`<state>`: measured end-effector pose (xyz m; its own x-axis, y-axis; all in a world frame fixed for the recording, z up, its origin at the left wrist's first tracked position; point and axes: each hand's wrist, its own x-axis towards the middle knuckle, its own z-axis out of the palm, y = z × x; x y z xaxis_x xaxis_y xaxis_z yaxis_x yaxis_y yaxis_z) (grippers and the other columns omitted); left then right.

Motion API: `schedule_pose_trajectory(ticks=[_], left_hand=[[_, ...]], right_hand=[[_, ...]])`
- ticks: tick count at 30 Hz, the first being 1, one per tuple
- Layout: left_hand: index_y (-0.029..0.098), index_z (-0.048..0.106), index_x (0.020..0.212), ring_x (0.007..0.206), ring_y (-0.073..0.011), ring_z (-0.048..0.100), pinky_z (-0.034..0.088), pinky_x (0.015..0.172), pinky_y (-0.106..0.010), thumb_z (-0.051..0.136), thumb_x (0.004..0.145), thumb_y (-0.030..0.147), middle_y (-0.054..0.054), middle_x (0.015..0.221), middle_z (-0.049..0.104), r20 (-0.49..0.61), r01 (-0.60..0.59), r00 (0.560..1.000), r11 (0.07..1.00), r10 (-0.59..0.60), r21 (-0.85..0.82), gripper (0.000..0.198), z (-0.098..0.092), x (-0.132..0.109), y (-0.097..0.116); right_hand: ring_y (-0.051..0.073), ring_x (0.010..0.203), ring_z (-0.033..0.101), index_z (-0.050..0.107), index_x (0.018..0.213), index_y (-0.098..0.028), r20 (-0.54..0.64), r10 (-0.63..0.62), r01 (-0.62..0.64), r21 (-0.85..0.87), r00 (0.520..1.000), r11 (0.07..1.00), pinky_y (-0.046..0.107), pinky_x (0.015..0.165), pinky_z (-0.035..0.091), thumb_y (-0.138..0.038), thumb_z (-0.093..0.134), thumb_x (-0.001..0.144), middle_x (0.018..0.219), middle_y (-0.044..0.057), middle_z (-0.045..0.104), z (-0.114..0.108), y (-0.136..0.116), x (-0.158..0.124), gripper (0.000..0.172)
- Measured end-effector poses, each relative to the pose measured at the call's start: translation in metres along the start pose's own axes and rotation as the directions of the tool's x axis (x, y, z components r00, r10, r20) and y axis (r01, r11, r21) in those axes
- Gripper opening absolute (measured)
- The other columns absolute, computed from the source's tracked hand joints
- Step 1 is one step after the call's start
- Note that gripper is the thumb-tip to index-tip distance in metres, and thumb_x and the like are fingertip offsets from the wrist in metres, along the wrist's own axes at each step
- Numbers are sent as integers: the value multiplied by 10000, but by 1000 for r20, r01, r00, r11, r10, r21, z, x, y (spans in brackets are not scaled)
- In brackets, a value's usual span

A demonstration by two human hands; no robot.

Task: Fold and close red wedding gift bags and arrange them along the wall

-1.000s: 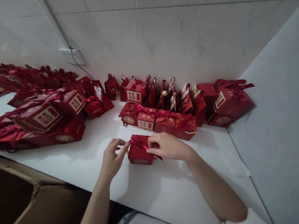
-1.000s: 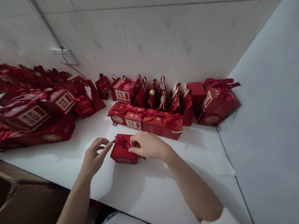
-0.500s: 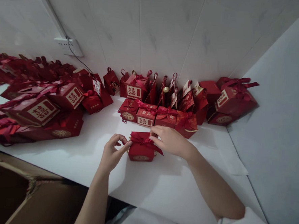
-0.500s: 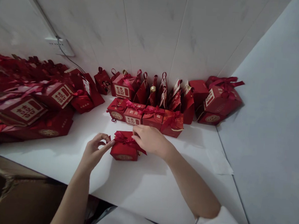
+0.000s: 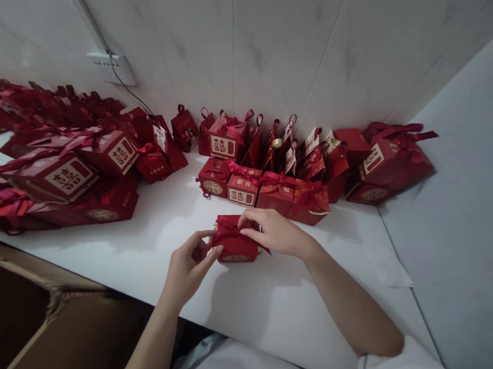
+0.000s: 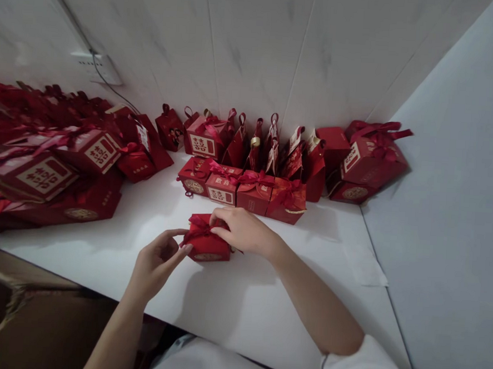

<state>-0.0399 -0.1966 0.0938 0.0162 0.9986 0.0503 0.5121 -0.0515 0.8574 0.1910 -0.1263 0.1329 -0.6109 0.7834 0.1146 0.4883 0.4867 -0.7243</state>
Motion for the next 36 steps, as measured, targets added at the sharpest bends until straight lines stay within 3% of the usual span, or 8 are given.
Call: schedule_pose_trajectory(ticks=[4,9,21,25,28,32,34,36], left_hand=[[216,695,863,674,-117,501,401,596,-243,693,863,333,0,756,545,-75,-218,971,970,226,106,117,-2,2,-3],[224,691,872,823,-150,534,448,702,-273,718,832,155,-33,899,598,-34,-548,804,762,594,346,84,-2,-3,5],[150,640,949,675,-147,495,412,614,-294,688,786,-22,-13,714,641,106,-735,599,493,793,465,242,17,-32,0],[175,642,857,673,-164,487,373,594,-313,725,823,164,-28,719,634,156,-751,624,532,766,392,91,13,-33,2],[184,532,657,608,-159,434,342,582,-327,586,926,376,-15,592,516,63,-766,639,627,767,138,335,4,-25,8],[190,587,731,707,-161,500,408,685,-332,543,948,263,-21,718,529,-206,-487,851,872,484,38,234,1,1,18],[211,673,822,854,-180,553,446,789,-341,636,898,305,-40,876,565,-194,-314,927,947,322,67,127,7,15,20],[237,723,854,979,-209,567,460,873,-366,676,865,370,-56,997,570,-104,-236,964,968,244,85,141,14,24,18]], right_hand=[[163,900,619,632,918,-190,-36,-34,34,8,999,999,278,828,437,-151,541,931,978,37,687,4,0,3,100],[157,923,611,628,945,-191,-102,-73,76,28,992,997,271,843,442,-151,554,935,989,31,681,7,-2,5,85],[150,840,617,631,897,-191,-152,-74,75,-1,986,997,267,789,446,-135,619,906,910,15,689,18,6,11,58],[134,765,605,629,861,-189,-178,-51,55,15,983,998,253,742,441,-127,639,889,860,5,683,19,10,14,68],[127,762,609,634,860,-191,-180,-41,50,45,983,998,247,738,443,-143,656,879,869,0,692,18,11,14,57],[125,754,612,651,885,-206,-179,-10,30,109,984,994,248,724,453,-184,654,882,886,-9,704,14,7,11,22],[124,761,614,655,890,-205,-164,-15,38,140,986,989,246,729,458,-177,635,888,892,-9,703,11,4,10,35],[124,771,618,655,884,-201,-153,-20,47,174,988,984,242,732,464,-168,619,888,889,-6,697,8,0,9,49]])
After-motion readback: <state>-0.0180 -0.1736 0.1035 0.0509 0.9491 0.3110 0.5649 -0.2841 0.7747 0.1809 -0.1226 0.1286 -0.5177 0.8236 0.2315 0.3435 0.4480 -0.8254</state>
